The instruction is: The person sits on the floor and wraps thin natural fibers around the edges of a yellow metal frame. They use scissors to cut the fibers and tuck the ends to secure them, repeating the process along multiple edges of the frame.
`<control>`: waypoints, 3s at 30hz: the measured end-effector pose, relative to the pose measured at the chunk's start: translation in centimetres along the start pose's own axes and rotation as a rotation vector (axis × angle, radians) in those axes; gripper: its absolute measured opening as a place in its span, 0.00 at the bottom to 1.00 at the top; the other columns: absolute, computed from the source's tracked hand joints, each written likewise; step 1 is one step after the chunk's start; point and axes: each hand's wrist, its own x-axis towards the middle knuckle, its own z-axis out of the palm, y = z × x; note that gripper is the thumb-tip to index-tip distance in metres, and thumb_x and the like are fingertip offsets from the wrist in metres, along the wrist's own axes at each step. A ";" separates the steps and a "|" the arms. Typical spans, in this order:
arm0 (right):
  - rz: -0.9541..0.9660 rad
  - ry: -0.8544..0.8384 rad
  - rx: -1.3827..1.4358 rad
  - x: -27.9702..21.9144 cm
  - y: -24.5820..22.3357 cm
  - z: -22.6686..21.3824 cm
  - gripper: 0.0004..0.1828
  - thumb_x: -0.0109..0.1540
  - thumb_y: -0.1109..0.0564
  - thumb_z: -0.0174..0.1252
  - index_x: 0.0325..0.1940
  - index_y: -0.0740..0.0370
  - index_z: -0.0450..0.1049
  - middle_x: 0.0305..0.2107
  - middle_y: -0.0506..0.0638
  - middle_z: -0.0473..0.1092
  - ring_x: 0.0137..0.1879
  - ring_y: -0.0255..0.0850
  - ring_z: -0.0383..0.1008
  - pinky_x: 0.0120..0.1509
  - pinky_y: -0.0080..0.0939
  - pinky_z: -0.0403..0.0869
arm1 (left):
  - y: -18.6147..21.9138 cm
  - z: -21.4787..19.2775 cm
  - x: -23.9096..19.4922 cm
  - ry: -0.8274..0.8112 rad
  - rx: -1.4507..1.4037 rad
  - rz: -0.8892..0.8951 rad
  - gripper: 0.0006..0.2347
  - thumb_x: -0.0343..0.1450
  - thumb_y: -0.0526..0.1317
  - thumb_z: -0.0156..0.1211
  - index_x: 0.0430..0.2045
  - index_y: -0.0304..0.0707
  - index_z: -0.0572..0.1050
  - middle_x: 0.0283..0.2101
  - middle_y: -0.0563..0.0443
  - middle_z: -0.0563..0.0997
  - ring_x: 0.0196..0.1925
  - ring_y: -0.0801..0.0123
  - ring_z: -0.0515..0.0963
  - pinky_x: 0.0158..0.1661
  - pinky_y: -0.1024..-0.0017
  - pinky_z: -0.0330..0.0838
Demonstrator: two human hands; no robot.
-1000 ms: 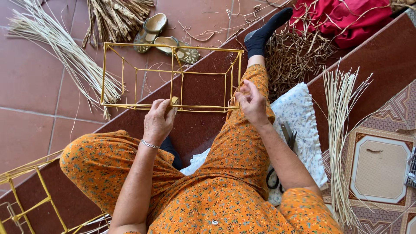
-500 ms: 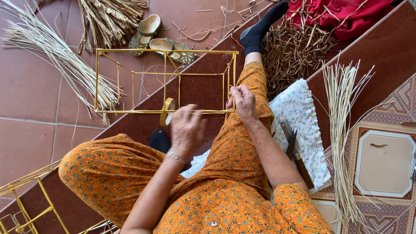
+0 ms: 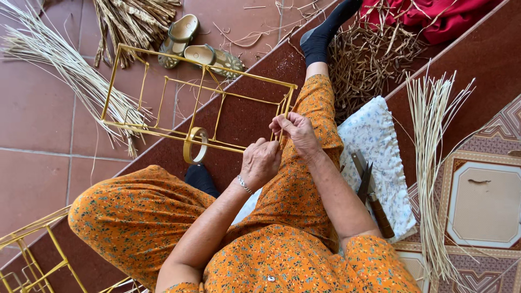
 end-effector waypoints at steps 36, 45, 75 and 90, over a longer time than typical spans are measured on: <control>0.042 -0.221 -0.251 0.7 3.0 0.1 0.19 0.66 0.66 0.54 0.62 0.65 0.74 0.44 0.53 0.78 0.50 0.36 0.78 0.57 0.38 0.80 | -2.6 0.0 2.6 -0.040 0.057 -0.247 0.10 0.74 0.44 0.62 0.30 0.34 0.75 0.30 0.42 0.81 0.36 0.57 0.83 0.38 0.61 0.78; 0.113 -0.388 -0.244 0.4 3.4 0.8 0.17 0.67 0.61 0.56 0.60 0.66 0.73 0.49 0.54 0.77 0.56 0.38 0.78 0.63 0.41 0.79 | -7.7 1.0 -0.6 -0.196 0.337 0.194 0.05 0.75 0.35 0.57 0.35 0.30 0.73 0.32 0.43 0.80 0.33 0.63 0.82 0.31 0.67 0.80; -0.527 -0.499 -1.085 -0.3 8.8 5.8 0.14 0.63 0.65 0.56 0.51 0.54 0.77 0.32 0.52 0.77 0.39 0.45 0.80 0.45 0.45 0.79 | -13.5 2.0 7.8 0.161 -0.018 -0.534 0.12 0.80 0.41 0.44 0.31 0.34 0.72 0.18 0.47 0.76 0.17 0.64 0.75 0.21 0.62 0.72; -0.465 -0.573 -1.166 -0.4 10.4 6.1 0.12 0.64 0.65 0.56 0.48 0.56 0.78 0.29 0.54 0.76 0.37 0.48 0.79 0.43 0.49 0.78 | -12.0 2.2 8.4 0.220 -0.786 -0.639 0.11 0.80 0.41 0.49 0.37 0.37 0.80 0.17 0.63 0.69 0.16 0.84 0.64 0.15 0.81 0.54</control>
